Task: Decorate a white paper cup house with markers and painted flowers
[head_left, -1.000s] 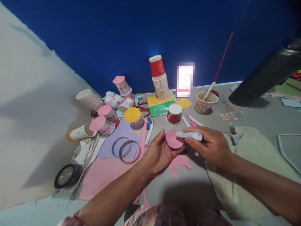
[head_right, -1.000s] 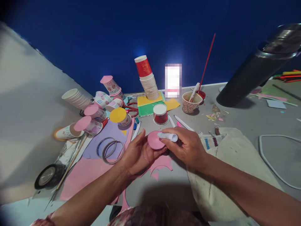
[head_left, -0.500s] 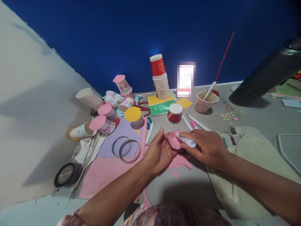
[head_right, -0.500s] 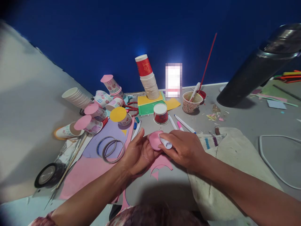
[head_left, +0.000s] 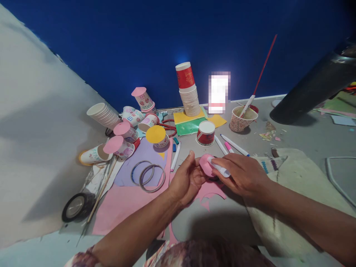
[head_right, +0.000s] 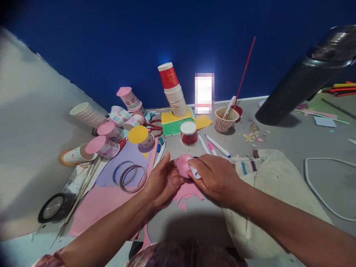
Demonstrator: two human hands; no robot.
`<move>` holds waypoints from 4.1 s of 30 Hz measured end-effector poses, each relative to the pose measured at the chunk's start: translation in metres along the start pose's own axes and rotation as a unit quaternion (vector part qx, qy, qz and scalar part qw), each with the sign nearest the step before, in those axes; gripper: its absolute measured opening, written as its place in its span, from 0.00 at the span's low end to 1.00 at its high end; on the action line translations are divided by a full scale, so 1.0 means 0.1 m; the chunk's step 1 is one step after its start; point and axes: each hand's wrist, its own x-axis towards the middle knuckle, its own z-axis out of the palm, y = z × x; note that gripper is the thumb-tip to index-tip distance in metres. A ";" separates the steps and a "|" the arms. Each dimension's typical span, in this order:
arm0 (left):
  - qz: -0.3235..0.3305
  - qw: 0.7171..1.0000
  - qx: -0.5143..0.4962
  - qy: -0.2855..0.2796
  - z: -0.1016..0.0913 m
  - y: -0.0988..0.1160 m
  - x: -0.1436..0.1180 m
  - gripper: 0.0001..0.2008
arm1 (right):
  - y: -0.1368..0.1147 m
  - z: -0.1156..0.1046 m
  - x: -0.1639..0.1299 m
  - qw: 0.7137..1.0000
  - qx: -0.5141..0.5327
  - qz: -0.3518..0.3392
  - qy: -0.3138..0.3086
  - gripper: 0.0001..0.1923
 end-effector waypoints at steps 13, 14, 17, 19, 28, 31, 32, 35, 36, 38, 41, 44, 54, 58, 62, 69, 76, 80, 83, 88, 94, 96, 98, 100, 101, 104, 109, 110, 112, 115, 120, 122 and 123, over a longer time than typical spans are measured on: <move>0.056 0.996 0.071 0.006 0.05 -0.05 -0.01 0.14 | 0.01 0.01 -0.01 1.000 -0.008 0.023 -0.016 0.09; 0.053 0.996 0.073 0.014 0.05 -0.05 -0.01 0.17 | 0.02 0.03 -0.01 0.999 0.004 0.035 -0.016 0.09; 0.044 0.996 0.074 0.026 0.06 -0.03 -0.03 0.21 | 0.06 0.05 -0.01 0.992 0.071 0.107 -0.011 0.09; 0.038 0.996 0.077 0.022 0.07 -0.03 -0.05 0.21 | 0.08 0.04 0.01 0.977 0.121 0.174 -0.006 0.09; 0.021 0.994 0.106 0.023 0.07 -0.03 -0.05 0.18 | 0.05 -0.08 0.13 0.954 0.187 0.236 0.005 0.10; 0.024 0.993 0.105 0.056 0.10 -0.01 -0.03 0.23 | 0.05 -0.09 0.12 0.957 0.194 0.216 0.009 0.10; 0.025 0.992 0.104 0.069 0.11 -0.01 -0.03 0.25 | 0.05 -0.09 0.12 0.958 0.193 0.211 0.013 0.09; 0.036 0.989 0.103 0.097 0.11 0.00 -0.02 0.28 | 0.04 -0.09 0.11 0.963 0.191 0.190 0.021 0.08; 0.041 0.989 0.103 0.102 0.11 -0.01 -0.02 0.28 | 0.03 -0.09 0.10 0.965 0.191 0.180 0.018 0.08; 0.048 0.988 0.104 0.106 0.11 -0.01 -0.03 0.28 | 0.03 -0.07 0.09 0.969 0.191 0.157 0.004 0.08; 0.047 0.988 0.110 0.096 0.10 -0.03 -0.05 0.29 | 0.02 -0.02 0.06 0.973 0.191 0.126 -0.027 0.08; 0.044 0.987 0.127 0.090 0.08 -0.06 -0.06 0.32 | 0.01 0.01 0.04 0.981 0.169 0.080 -0.056 0.08; 0.049 0.980 0.159 0.109 0.04 -0.12 -0.02 0.40 | -0.09 -0.02 0.08 0.997 0.023 -0.039 -0.056 0.10; 0.052 0.980 0.155 0.117 0.07 -0.09 -0.03 0.40 | -0.09 -0.01 0.07 0.998 -0.005 -0.055 -0.043 0.09; 0.051 0.982 0.129 0.128 0.09 -0.05 -0.03 0.38 | -0.05 -0.04 0.06 0.997 0.006 -0.064 -0.045 0.07; 0.048 0.987 0.087 0.129 0.10 0.00 -0.03 0.35 | 0.02 -0.01 -0.01 0.989 0.137 0.044 -0.006 0.05; 0.035 0.989 0.101 0.105 0.11 -0.04 -0.08 0.43 | -0.03 0.02 0.03 0.986 0.165 0.032 -0.021 0.05; 0.052 0.986 0.135 0.079 0.09 -0.08 -0.08 0.49 | -0.06 -0.01 0.07 0.990 0.132 0.007 -0.042 0.08; 0.051 0.986 0.145 0.063 0.08 -0.09 -0.08 0.50 | -0.08 -0.04 0.09 0.994 0.092 -0.004 -0.064 0.10; 0.051 0.986 0.137 0.084 0.10 -0.04 -0.08 0.52 | -0.08 -0.02 0.07 0.996 0.072 0.006 -0.061 0.12; 0.022 0.985 0.110 0.128 0.15 0.02 -0.09 0.48 | -0.04 0.03 0.00 0.985 0.147 0.080 -0.026 0.11; 0.023 0.988 0.093 0.124 0.17 0.03 -0.09 0.45 | -0.04 0.03 -0.01 0.984 0.154 0.088 -0.018 0.11; 0.027 0.989 0.083 0.123 0.17 0.02 -0.09 0.43 | -0.05 0.03 -0.01 0.984 0.153 0.094 -0.013 0.09; 0.027 0.990 0.076 0.115 0.16 0.01 -0.09 0.42 | -0.05 0.03 0.00 0.985 0.149 0.091 -0.011 0.09; 0.025 0.991 0.077 0.105 0.15 0.00 -0.08 0.41 | -0.05 0.03 0.01 0.986 0.146 0.085 -0.012 0.09; 0.023 0.995 0.089 0.034 0.10 -0.05 -0.07 0.38 | -0.07 0.02 0.03 0.989 0.138 0.059 -0.017 0.09; 0.017 0.992 0.121 -0.040 0.05 -0.10 -0.06 0.26 | -0.08 0.03 0.04 0.989 0.132 0.059 -0.018 0.10; 0.022 0.992 0.119 -0.042 0.06 -0.09 -0.07 0.24 | -0.09 0.02 0.04 0.988 0.137 0.070 -0.019 0.10; 0.030 0.993 0.107 -0.048 0.08 -0.08 -0.08 0.22 | -0.09 0.01 0.04 0.983 0.155 0.101 -0.016 0.10; 0.027 0.994 0.092 -0.047 0.12 -0.04 -0.09 0.24 | -0.09 -0.02 0.07 0.971 0.185 0.152 -0.006 0.10; 0.004 0.989 0.145 -0.028 0.07 -0.04 -0.07 0.16 | -0.08 -0.04 0.08 0.972 0.165 0.168 -0.003 0.10; 0.011 0.981 0.192 -0.017 0.03 -0.06 -0.06 0.14 | -0.07 -0.03 0.07 0.974 0.158 0.163 -0.001 0.10; 0.017 0.977 0.214 -0.015 0.02 -0.06 -0.05 0.15 | -0.07 -0.03 0.07 0.974 0.157 0.163 -0.002 0.10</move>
